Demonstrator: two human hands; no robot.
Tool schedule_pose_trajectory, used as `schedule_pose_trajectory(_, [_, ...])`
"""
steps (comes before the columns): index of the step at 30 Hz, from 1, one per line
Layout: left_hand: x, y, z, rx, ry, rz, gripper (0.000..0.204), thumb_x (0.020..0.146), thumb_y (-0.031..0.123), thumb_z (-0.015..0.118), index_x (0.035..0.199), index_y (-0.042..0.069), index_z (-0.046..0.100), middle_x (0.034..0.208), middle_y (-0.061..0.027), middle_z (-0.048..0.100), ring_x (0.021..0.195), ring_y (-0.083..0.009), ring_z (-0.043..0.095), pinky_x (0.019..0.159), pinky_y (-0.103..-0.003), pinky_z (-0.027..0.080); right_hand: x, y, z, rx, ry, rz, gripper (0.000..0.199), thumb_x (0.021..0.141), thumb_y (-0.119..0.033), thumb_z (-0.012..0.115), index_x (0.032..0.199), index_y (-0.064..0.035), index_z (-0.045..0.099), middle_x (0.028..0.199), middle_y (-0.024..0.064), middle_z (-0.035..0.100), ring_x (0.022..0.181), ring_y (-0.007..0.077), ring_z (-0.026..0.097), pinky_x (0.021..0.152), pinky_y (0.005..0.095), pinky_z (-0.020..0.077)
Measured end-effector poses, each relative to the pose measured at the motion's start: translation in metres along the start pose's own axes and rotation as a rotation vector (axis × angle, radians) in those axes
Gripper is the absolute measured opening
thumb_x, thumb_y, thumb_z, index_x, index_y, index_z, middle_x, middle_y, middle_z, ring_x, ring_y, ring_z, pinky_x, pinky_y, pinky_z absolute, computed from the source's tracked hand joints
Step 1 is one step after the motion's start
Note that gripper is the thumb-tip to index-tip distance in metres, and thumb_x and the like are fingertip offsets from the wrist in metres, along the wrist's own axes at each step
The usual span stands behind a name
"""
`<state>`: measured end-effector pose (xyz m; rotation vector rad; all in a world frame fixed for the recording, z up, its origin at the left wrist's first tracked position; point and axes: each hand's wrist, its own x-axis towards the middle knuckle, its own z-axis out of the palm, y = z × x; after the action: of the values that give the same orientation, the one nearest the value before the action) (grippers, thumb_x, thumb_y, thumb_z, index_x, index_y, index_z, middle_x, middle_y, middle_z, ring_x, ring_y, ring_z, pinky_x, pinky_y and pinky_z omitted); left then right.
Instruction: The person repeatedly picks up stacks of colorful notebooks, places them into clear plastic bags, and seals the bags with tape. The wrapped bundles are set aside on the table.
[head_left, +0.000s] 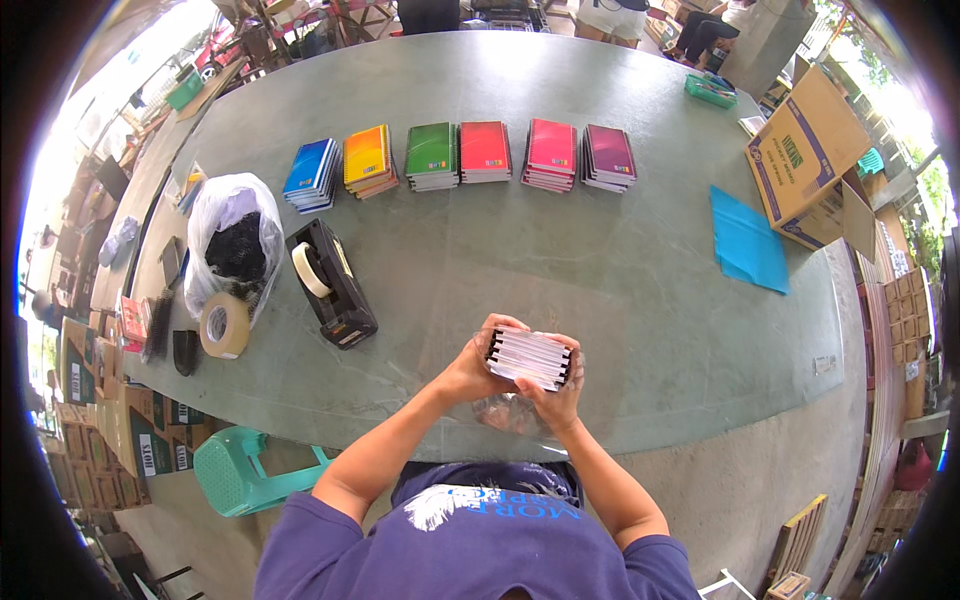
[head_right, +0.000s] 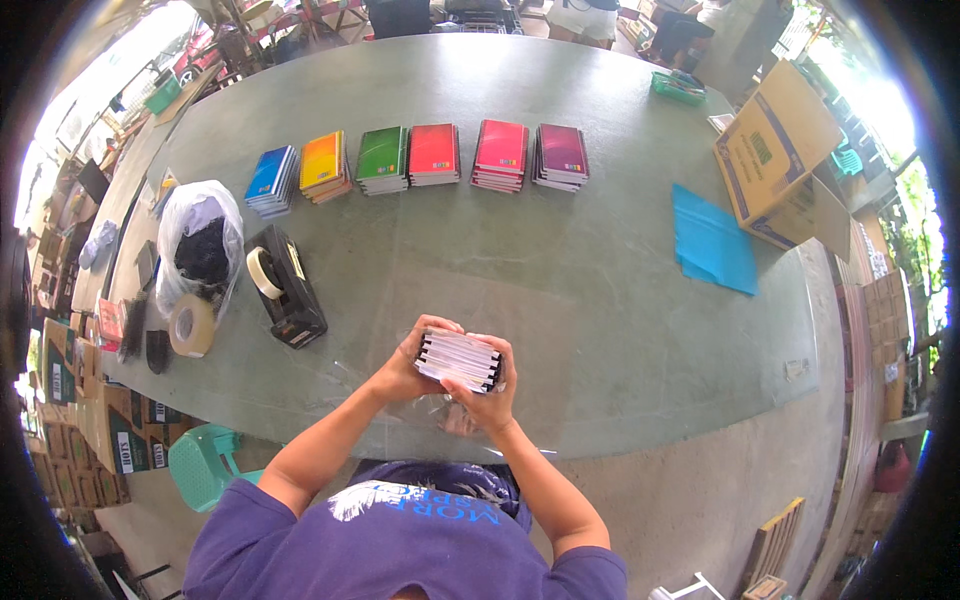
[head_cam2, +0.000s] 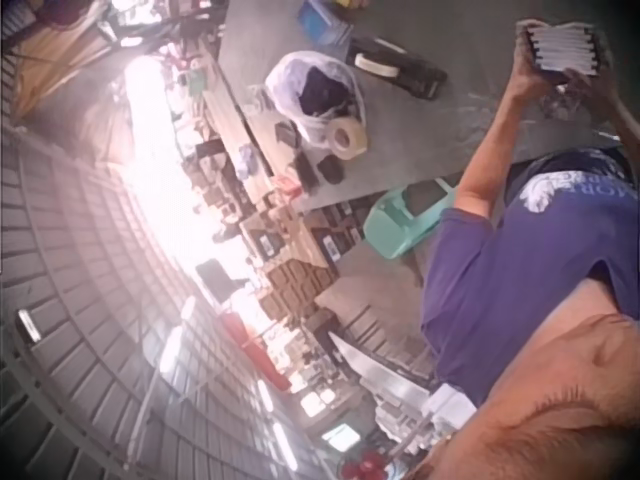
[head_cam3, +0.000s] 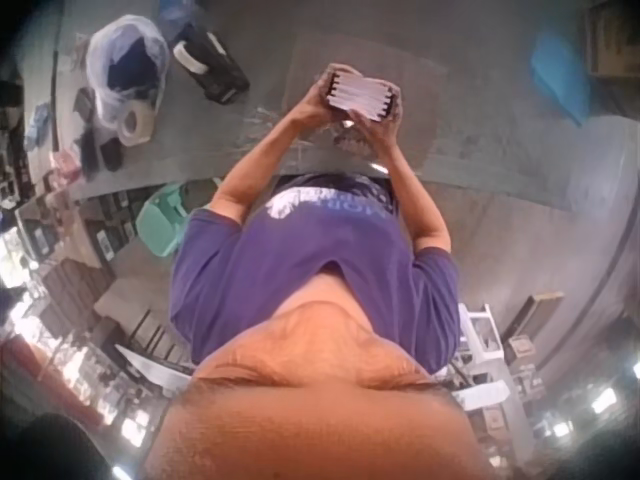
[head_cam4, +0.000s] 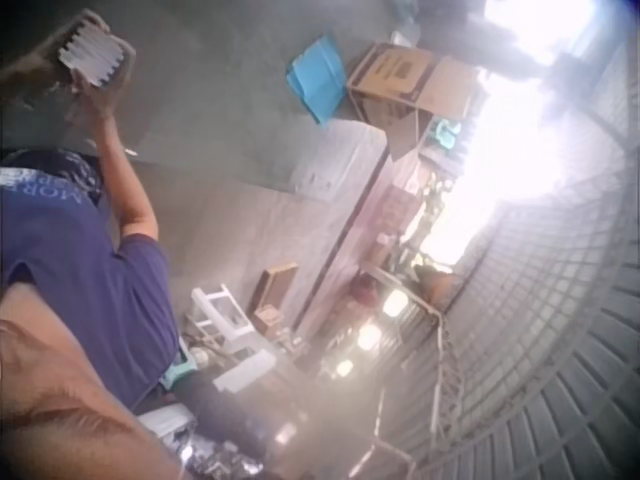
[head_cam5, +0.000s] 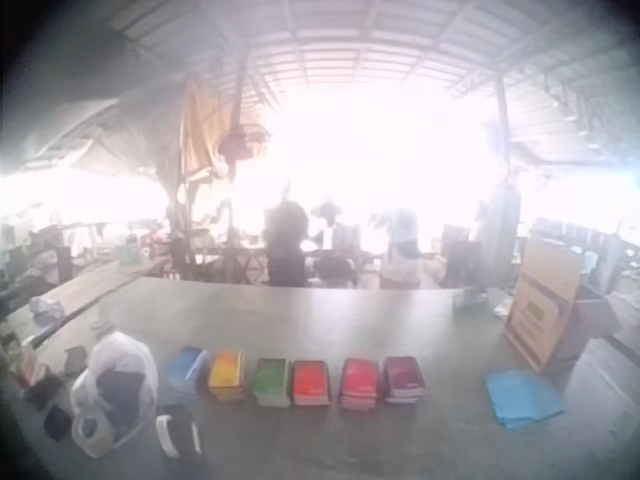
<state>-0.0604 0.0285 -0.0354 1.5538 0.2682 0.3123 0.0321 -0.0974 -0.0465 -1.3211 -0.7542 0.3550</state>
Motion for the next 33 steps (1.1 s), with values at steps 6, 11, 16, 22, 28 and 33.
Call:
schedule_pose_trajectory(6, [-0.002, -0.005, 0.003, 0.086, 0.018, 0.102, 0.079, 0.055, 0.003, 0.085, 0.118, 0.013, 0.039, 0.118, -0.0052, 0.048, 0.112, -0.0172, 0.049, 0.095, -0.033, 0.044, -0.003, 0.003, -0.005, 0.069, -0.041, 0.037, 0.073, 0.06, -0.028, 0.087, 0.115, -0.0033, 0.046, 0.109, 0.0087, 0.055, 0.102, 0.0189, 0.054, 0.089, 0.0322, 0.0446])
schedule_pose_trajectory(11, [-0.011, 0.037, -0.009, 0.452, 0.202, 0.316, 0.086, 0.054, 0.024, 0.087, 0.125, 0.011, 0.041, 0.115, -0.0067, 0.053, 0.11, -0.0208, 0.049, 0.098, -0.041, 0.038, 0.0, -0.017, -0.028, -0.11, -0.012, -0.099, 0.083, 0.055, -0.032, 0.089, 0.119, -0.0031, 0.044, 0.11, 0.0091, 0.054, 0.105, 0.0221, 0.051, 0.093, 0.0354, 0.0422])
schedule_pose_trajectory(16, [-0.03, 0.079, -0.016, 1.255, -0.049, 0.657, 0.043, 0.071, 0.015, 0.07, 0.112, 0.017, 0.059, 0.102, -0.0008, 0.06, 0.104, -0.0184, 0.051, 0.099, -0.042, 0.03, -0.017, -0.026, -0.047, -0.598, -0.04, -0.462, 0.043, 0.07, -0.021, 0.078, 0.106, -0.0072, 0.06, 0.11, 0.0091, 0.056, 0.105, 0.0289, 0.052, 0.091, 0.0386, 0.0412])
schedule_pose_trajectory(22, [-0.041, 0.114, -0.037, 0.981, 0.011, 0.552, 0.032, 0.07, 0.008, 0.069, 0.101, 0.009, 0.061, 0.089, -0.0041, 0.06, 0.099, -0.0214, 0.053, 0.086, -0.038, 0.042, 0.007, -0.046, -0.036, -0.796, -0.346, -0.636, 0.028, 0.078, -0.009, 0.066, 0.105, -0.0087, 0.064, 0.11, 0.0045, 0.062, 0.108, 0.021, 0.056, 0.094, 0.0377, 0.0406])
schedule_pose_trajectory(28, [-0.036, 0.046, -0.03, 0.825, 0.032, 0.476, 0.044, 0.067, 0.003, 0.07, 0.11, 0.004, 0.061, 0.1, -0.0083, 0.056, 0.094, -0.0262, 0.053, 0.082, -0.036, 0.048, 0.006, -0.044, -0.031, -0.781, -0.329, -0.558, 0.023, 0.079, -0.009, 0.065, 0.102, -0.0097, 0.065, 0.109, 0.0034, 0.064, 0.109, 0.0192, 0.058, 0.098, 0.0375, 0.0386])
schedule_pose_trajectory(33, [-0.023, 0.043, -0.015, 0.963, -0.033, 0.668, 0.034, 0.071, 0.008, 0.067, 0.104, 0.002, 0.063, 0.096, -0.0073, 0.055, 0.092, -0.0249, 0.054, 0.079, -0.035, 0.049, 0.004, -0.062, -0.03, -0.853, -0.278, -0.494, 0.019, 0.078, -0.014, 0.067, 0.096, -0.0102, 0.065, 0.097, 0.0013, 0.06, 0.096, 0.0219, 0.055, 0.091, 0.0383, 0.0386])
